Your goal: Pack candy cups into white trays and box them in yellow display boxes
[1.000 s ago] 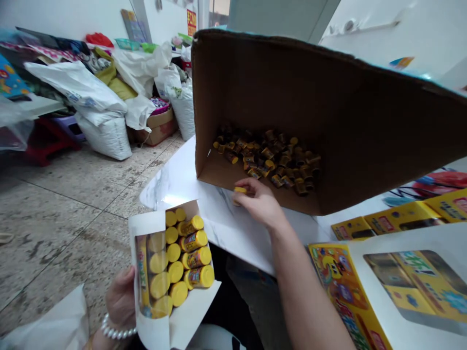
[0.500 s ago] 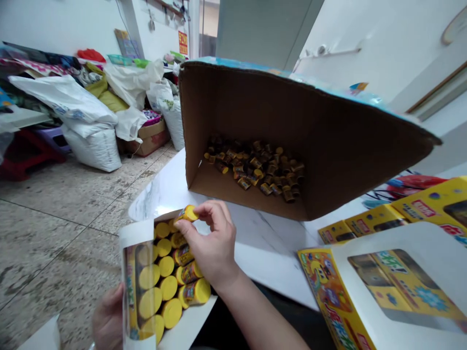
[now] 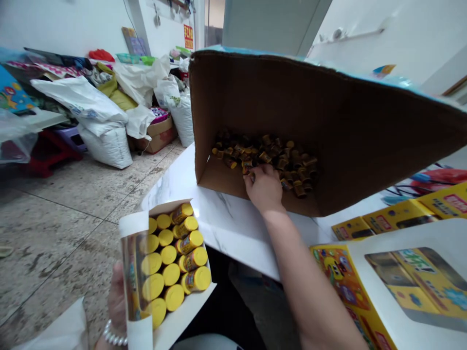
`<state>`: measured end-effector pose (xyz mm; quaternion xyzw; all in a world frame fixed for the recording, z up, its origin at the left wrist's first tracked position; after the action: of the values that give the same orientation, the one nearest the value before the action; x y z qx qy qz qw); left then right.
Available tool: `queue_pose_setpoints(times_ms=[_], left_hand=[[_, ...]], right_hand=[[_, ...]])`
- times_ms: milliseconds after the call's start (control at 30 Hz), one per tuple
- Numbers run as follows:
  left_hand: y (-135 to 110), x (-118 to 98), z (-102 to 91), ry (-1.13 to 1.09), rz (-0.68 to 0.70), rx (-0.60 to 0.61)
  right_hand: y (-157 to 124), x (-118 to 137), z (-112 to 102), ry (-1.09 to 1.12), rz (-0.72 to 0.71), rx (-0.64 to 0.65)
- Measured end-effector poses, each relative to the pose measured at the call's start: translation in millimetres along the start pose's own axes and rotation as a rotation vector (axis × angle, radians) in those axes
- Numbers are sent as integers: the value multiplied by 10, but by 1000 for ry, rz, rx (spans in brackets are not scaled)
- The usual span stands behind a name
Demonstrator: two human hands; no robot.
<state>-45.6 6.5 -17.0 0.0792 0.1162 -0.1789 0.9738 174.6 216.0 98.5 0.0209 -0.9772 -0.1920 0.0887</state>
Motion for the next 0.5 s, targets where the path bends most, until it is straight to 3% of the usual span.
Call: queue_pose_setpoints(times_ms=[100, 200, 300, 400, 500], left_hand=[[66, -11, 116, 26, -14, 33], [51, -21, 101, 21, -50, 77], [-4, -138, 13, -9, 16, 99], [-59, -200, -161, -16, 53, -11], [-92, -208, -272, 3, 69, -129]], right_hand=[[138, -170, 346, -103, 16, 169], [83, -136, 423, -121, -3, 203], [-32, -43, 393, -110, -44, 260], [-236, 92, 317, -33, -103, 387], [-617, 451, 63, 396, -215, 505]])
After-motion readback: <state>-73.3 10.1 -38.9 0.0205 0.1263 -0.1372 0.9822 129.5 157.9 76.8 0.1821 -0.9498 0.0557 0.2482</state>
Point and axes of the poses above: each hand's wrist, its own y-axis towards the middle knuckle, its own z-axis out of the palm, x = y × z, the point moved 10 cm from there along y, towards the middle knuckle
